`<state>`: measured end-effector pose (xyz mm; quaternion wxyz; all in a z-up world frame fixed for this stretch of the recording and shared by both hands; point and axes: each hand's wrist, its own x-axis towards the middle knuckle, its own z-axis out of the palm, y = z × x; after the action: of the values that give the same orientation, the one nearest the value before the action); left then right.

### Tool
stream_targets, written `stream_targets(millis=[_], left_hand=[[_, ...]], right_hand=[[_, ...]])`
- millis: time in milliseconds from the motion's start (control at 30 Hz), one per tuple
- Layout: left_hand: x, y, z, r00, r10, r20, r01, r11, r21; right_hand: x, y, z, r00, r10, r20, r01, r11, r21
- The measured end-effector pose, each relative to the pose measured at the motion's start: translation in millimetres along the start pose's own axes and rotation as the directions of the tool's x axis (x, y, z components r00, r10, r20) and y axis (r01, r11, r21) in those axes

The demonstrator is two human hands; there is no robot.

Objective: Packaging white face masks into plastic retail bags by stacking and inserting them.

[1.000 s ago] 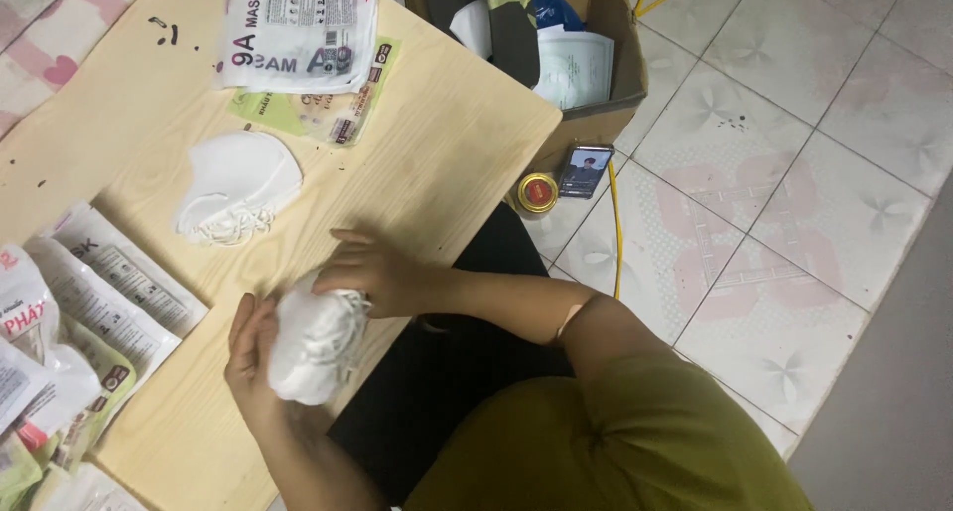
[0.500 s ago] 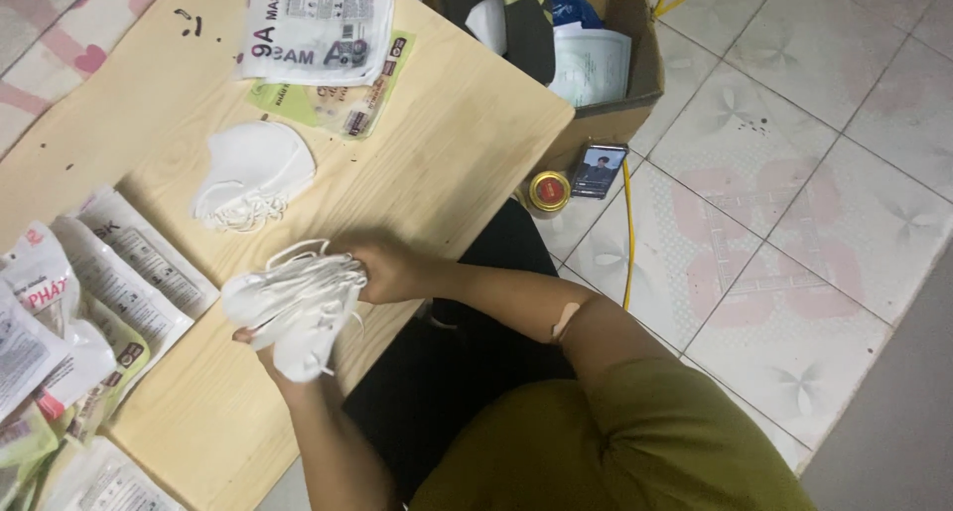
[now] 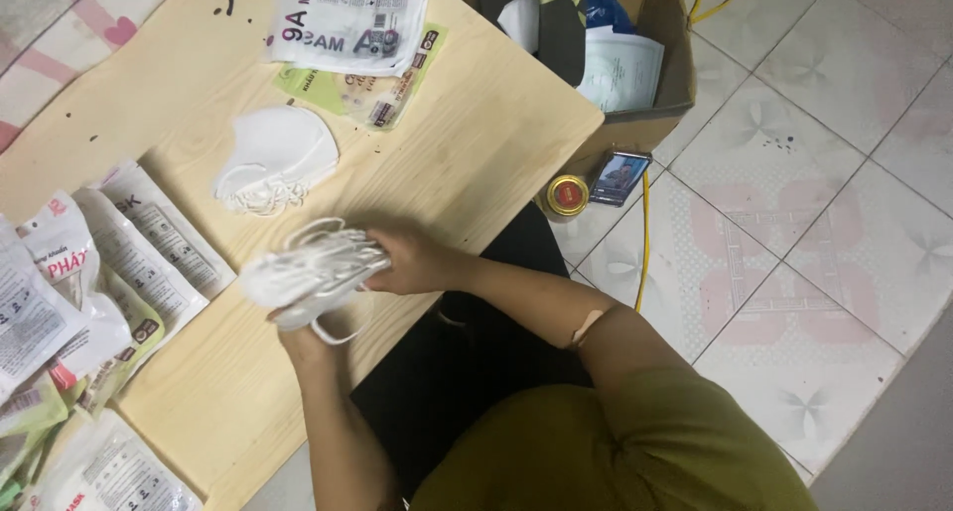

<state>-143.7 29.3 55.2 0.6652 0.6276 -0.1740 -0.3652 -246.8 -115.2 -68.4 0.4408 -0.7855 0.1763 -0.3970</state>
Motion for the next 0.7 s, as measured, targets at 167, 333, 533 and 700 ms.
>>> stream_targets(millis=[167,333,533,700], left_hand=[[-12,12,10,0.996,0.077,-0.054,-0.061,0.968,0.243],[-28,40,40,0.982,0.167,-0.090,-0.106,0.877,0.469],[-1,-16,-26,0.907,-0.039,0.420,0.312,0.731,-0.606],[27,-50,-73,0.997,-0.058,0.052,0.061,0.996,-0.064]], right_hand=[[-1,37,9,0.999,-0.029,0.046,0.028,0.999,0.038],[20,-42,-24,0.982,-0.183,-0.041,0.185,0.981,0.059],[11,-55,-29,0.814,-0.558,0.161,0.580,0.769,-0.268],[16,-34,-28,0.856,-0.482,0.186,0.516,0.779,-0.355]])
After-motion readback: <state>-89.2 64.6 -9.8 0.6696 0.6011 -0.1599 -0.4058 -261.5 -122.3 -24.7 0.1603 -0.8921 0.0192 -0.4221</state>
